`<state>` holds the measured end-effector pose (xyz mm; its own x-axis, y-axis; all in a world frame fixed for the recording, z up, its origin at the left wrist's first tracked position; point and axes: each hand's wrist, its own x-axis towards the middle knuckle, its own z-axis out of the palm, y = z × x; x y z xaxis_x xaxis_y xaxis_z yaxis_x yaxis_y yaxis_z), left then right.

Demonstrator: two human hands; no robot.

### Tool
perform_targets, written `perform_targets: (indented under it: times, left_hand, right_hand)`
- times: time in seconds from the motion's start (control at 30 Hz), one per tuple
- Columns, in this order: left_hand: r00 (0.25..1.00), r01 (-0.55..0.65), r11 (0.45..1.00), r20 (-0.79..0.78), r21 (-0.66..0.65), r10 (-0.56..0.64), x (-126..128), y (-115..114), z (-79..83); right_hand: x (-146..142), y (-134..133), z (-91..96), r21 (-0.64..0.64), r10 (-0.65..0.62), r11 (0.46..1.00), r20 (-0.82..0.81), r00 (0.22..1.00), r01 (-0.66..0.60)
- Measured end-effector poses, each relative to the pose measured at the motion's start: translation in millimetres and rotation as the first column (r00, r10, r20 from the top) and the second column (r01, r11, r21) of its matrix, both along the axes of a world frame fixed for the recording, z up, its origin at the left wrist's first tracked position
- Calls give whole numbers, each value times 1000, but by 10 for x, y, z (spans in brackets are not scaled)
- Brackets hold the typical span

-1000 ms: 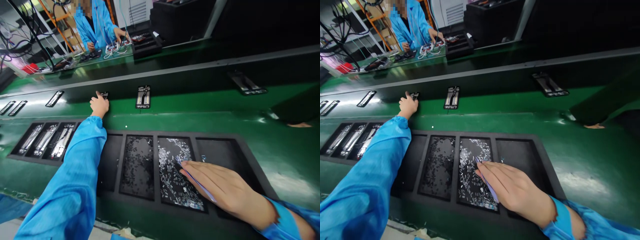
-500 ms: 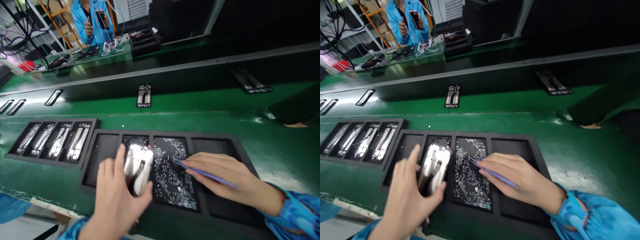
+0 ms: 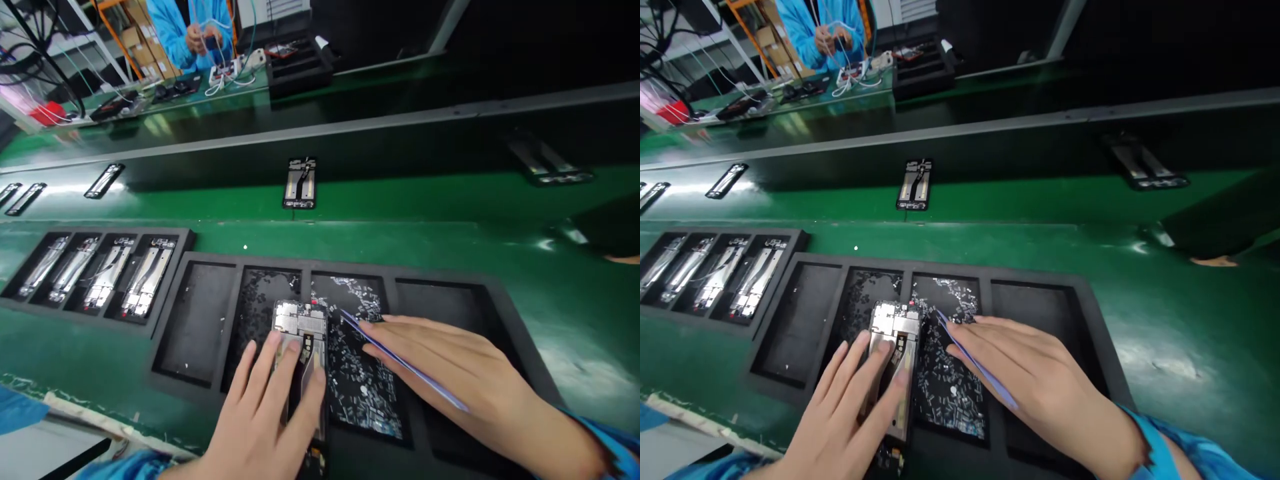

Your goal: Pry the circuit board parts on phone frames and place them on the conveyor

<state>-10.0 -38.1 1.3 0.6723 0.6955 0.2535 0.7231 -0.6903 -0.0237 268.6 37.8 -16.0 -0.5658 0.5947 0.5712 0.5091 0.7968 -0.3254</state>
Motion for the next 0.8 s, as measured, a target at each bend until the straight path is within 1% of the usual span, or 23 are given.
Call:
perform_targets:
  times: [0.03,0.1,0.17,0.23,0.33,0.53,0.7,0.8]
  left_hand:
    - [998,59,998,-2,6,-59,-31,2,-25]
    - [992,118,993,35,27,-119,-45,3,-102]
    - [987,110,992,113,53,-116,-18,-12,-197]
    - [981,79,996,174,45,-85,16,-39,-283]
    - [973,62,998,223,30,-67,40,-86,-354]
    - [944,2,1000,329,-14,2,51,-140,-329]
    - [939,42,999,343,-6,-38,67,-109,-316]
    - [937,27,1000,350,1,-26,78,-101,-320]
  right_hand:
    - [-7,-10,-15,-18,0,1000,-5,1000,0]
    - [-19,-25,-32,-42,-3,999,-17,1000,2]
    - [-26,-29,-29,-52,-12,999,-32,999,10]
    - [-28,-27,-12,-62,-19,998,-46,999,16]
    - [-34,-20,15,-80,-26,997,-48,999,22]
    - [-68,-15,28,-85,-57,995,-15,998,56]
    - [-91,-39,59,-33,-46,998,35,998,47]
    - [-57,-66,65,-23,-3,1000,108,994,5]
